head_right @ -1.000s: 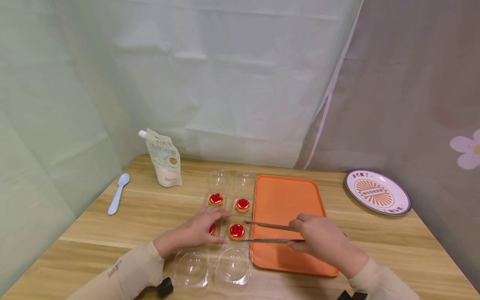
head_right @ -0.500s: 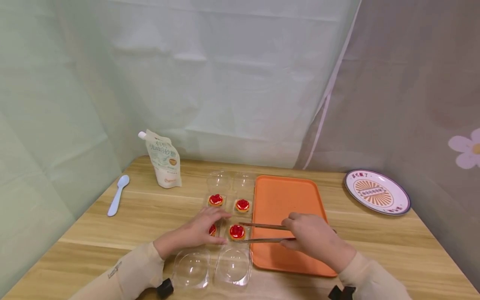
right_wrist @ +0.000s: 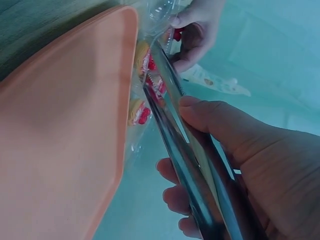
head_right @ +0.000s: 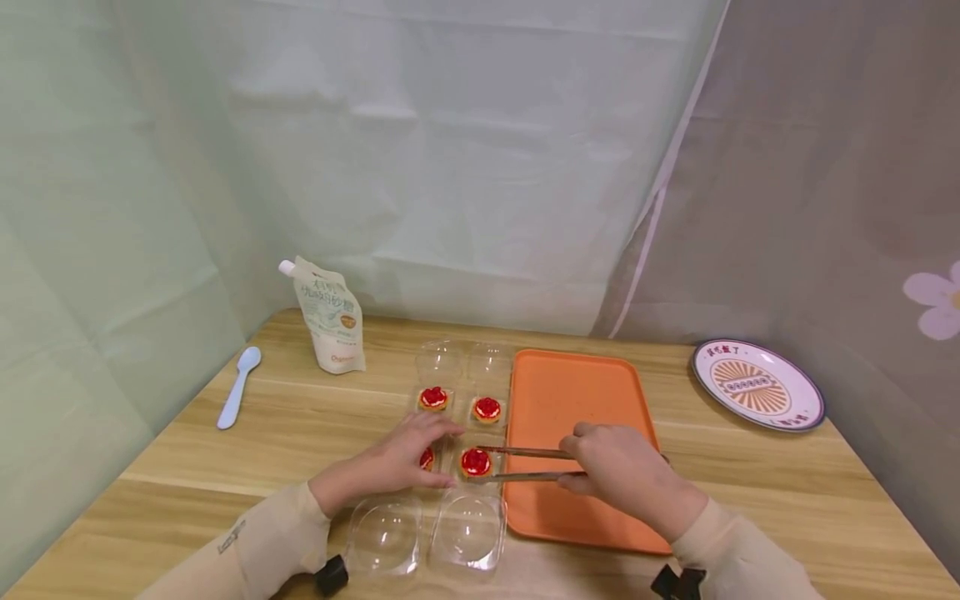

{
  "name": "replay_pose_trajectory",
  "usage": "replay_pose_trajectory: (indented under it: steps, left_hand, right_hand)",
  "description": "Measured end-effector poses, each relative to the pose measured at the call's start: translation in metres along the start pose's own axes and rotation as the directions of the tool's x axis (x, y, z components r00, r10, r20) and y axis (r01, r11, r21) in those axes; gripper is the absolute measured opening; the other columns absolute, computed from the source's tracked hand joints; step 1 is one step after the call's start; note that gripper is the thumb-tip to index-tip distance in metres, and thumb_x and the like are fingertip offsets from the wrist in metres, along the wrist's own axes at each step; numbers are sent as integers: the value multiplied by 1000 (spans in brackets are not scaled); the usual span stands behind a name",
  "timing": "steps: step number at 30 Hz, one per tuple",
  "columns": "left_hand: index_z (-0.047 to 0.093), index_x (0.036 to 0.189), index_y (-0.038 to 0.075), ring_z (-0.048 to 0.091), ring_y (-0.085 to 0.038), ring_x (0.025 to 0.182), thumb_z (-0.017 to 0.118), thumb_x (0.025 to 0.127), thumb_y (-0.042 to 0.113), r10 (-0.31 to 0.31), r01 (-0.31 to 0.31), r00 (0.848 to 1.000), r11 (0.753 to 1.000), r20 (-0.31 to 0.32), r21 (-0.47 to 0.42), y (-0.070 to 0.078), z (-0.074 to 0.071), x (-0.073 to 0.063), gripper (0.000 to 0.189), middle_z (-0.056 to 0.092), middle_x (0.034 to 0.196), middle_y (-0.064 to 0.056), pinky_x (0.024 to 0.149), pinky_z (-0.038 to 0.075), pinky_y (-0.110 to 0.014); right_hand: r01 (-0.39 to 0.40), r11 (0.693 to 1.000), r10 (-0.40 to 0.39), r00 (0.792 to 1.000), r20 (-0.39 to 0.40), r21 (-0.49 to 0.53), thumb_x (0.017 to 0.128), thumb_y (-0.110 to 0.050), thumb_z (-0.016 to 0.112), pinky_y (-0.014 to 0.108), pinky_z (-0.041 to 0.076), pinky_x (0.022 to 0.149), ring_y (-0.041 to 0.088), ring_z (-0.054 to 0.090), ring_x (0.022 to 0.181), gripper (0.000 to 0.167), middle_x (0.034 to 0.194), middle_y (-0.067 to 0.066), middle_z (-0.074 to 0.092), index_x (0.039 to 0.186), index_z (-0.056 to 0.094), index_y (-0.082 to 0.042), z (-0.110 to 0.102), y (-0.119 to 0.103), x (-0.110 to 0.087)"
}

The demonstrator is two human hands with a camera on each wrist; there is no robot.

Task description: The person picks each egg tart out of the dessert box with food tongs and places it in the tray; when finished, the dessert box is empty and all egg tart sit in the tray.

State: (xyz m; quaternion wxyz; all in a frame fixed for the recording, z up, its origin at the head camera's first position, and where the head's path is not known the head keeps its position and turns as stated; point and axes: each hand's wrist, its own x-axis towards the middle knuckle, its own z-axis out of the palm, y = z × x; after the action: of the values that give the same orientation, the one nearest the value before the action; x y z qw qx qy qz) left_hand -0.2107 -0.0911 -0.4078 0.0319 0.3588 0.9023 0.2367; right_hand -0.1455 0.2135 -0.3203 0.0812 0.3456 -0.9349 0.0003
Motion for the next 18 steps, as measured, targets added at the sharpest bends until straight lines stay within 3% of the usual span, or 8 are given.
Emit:
replay_pose_trajectory:
  steps: [10,18]
  left_hand:
    - [52,136,12,42,-30,134,76,76,45,0,0,1000,1000,-7,10,1,0,-1,73,53,138,-9,117,26,-52]
    - [51,136,14,41,-28,135,75,76,48,-14,14,1000,1000,7,25,1,0,-1,73,53,139,-7,118,25,-51]
  right_hand:
    - [13,1000,-14,1000,-17,-14,76,-34,77,18,39,48,-2,47,56,26,73,-10,57,93,72,-15,0,0,1]
    - [-20,999,22,999,-42,30,78,-33,77,16,39,48,-5,45,58,26,76,-12,58,96,73,-16,3,1,-4]
